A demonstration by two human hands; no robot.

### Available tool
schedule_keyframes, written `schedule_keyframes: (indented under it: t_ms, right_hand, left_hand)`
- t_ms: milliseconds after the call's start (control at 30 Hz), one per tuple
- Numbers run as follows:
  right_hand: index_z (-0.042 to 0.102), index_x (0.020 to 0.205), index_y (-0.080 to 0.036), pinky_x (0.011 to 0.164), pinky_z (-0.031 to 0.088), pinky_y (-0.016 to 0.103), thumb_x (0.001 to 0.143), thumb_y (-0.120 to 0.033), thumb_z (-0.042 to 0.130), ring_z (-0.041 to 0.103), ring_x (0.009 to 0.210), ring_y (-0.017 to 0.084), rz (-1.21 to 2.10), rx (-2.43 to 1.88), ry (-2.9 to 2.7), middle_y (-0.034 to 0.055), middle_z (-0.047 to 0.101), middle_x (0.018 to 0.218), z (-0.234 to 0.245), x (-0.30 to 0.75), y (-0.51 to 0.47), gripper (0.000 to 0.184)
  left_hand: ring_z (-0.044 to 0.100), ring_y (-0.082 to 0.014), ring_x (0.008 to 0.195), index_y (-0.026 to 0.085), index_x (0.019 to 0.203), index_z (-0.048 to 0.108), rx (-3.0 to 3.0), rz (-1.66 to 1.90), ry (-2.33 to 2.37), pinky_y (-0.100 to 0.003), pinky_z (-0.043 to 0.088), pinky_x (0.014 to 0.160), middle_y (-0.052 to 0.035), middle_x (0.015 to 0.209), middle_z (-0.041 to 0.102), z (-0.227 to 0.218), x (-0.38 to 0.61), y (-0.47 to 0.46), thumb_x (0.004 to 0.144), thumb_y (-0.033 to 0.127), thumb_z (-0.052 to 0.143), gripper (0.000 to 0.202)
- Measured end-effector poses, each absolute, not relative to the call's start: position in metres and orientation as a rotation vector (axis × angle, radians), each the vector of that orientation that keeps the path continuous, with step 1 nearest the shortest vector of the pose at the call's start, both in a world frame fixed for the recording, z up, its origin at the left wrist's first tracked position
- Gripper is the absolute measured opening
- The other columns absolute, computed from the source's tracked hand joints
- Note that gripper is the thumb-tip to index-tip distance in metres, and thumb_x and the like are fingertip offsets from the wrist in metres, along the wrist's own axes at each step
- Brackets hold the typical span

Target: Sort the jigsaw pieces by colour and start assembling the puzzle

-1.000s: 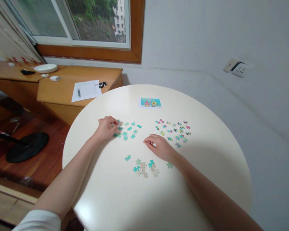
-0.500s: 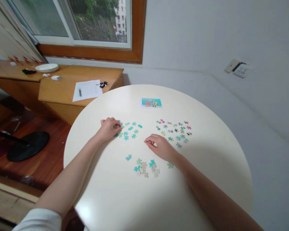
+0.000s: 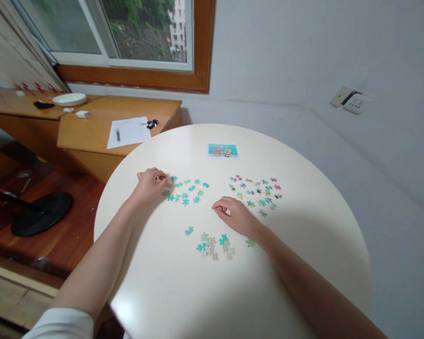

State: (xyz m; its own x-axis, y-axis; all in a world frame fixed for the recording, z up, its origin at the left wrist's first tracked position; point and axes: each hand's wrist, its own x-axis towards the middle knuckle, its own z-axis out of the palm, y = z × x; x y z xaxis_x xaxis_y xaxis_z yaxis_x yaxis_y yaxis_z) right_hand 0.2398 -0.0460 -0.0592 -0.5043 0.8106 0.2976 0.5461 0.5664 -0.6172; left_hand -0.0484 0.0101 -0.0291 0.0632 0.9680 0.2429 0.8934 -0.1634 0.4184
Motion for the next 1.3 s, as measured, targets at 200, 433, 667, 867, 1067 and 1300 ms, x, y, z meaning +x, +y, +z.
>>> schedule_keyframes:
  t_ms: [200, 433, 667, 867, 1067, 1300]
  right_hand:
    - [0.066, 0.080, -0.018, 0.068, 0.045, 0.026, 0.084, -0.011, 0.052, 0.056, 0.067, 0.012, 0.614, -1.095, -2.233, 0.0025, 0.063, 0.073, -0.055, 0.239, -0.048, 0.017]
    - [0.066, 0.080, -0.017, 0.067, 0.044, 0.025, 0.083, -0.009, 0.052, 0.055, 0.067, 0.012, 0.624, -1.100, -2.234, 0.0022, 0.062, 0.072, -0.055, 0.239, -0.047, 0.017]
    - [0.067, 0.080, -0.017, 0.067, 0.044, 0.025, 0.083, -0.010, 0.052, 0.056, 0.068, 0.012, 0.622, -1.088, -2.234, 0.0028, 0.063, 0.073, -0.056, 0.239, -0.047, 0.017]
    - [0.066, 0.080, -0.018, 0.068, 0.044, 0.026, 0.083, -0.009, 0.052, 0.056, 0.068, 0.012, 0.613, -1.100, -2.239, 0.0029, 0.063, 0.073, -0.056, 0.240, -0.046, 0.017]
    - [0.066, 0.089, -0.018, 0.079, 0.044, 0.032, 0.087, -0.012, 0.050, 0.059, 0.081, 0.017, 0.496, -1.157, -2.287, 0.0067, 0.066, 0.085, -0.047, 0.228, -0.056, 0.017]
    - [0.064, 0.111, -0.024, 0.089, 0.039, 0.036, 0.089, -0.025, 0.057, 0.054, 0.107, 0.021, 0.412, -0.962, -2.610, 0.0076, 0.063, 0.111, -0.028, 0.196, -0.087, 0.023]
  left_hand:
    - [0.057, -0.0286, 0.088, 0.020, 0.067, 0.070, 2.202, 0.636, 1.866, -0.049, 0.033, 0.084, -0.0081, 0.082, 0.069, -0.026, -0.054, 0.009, 0.069, 0.037, 0.059, 0.020]
    - [0.057, -0.0298, 0.089, 0.022, 0.071, 0.073, 2.217, 0.562, 1.876, -0.048, 0.032, 0.085, -0.0083, 0.083, 0.069, -0.033, -0.055, 0.011, 0.066, 0.039, 0.062, 0.021]
    - [0.058, -0.0289, 0.087, 0.024, 0.074, 0.073, 2.226, 0.521, 1.867, -0.049, 0.032, 0.085, -0.0076, 0.082, 0.069, -0.037, -0.058, 0.014, 0.068, 0.038, 0.060, 0.020]
    - [0.057, -0.0293, 0.087, 0.023, 0.073, 0.072, 2.231, 0.515, 1.842, -0.050, 0.031, 0.085, -0.0080, 0.082, 0.069, -0.035, -0.056, 0.012, 0.069, 0.038, 0.060, 0.020]
    - [0.058, -0.0259, 0.082, 0.021, 0.074, 0.070, 2.212, 0.653, 1.833, -0.047, 0.031, 0.085, -0.0069, 0.077, 0.068, -0.029, -0.050, 0.008, 0.074, 0.039, 0.055, 0.024]
    - [0.056, -0.0184, 0.067, 0.019, 0.066, 0.061, 2.164, 0.861, 1.913, -0.039, 0.034, 0.082, -0.0019, 0.066, 0.063, -0.026, -0.044, 0.007, 0.076, 0.037, 0.049, 0.024]
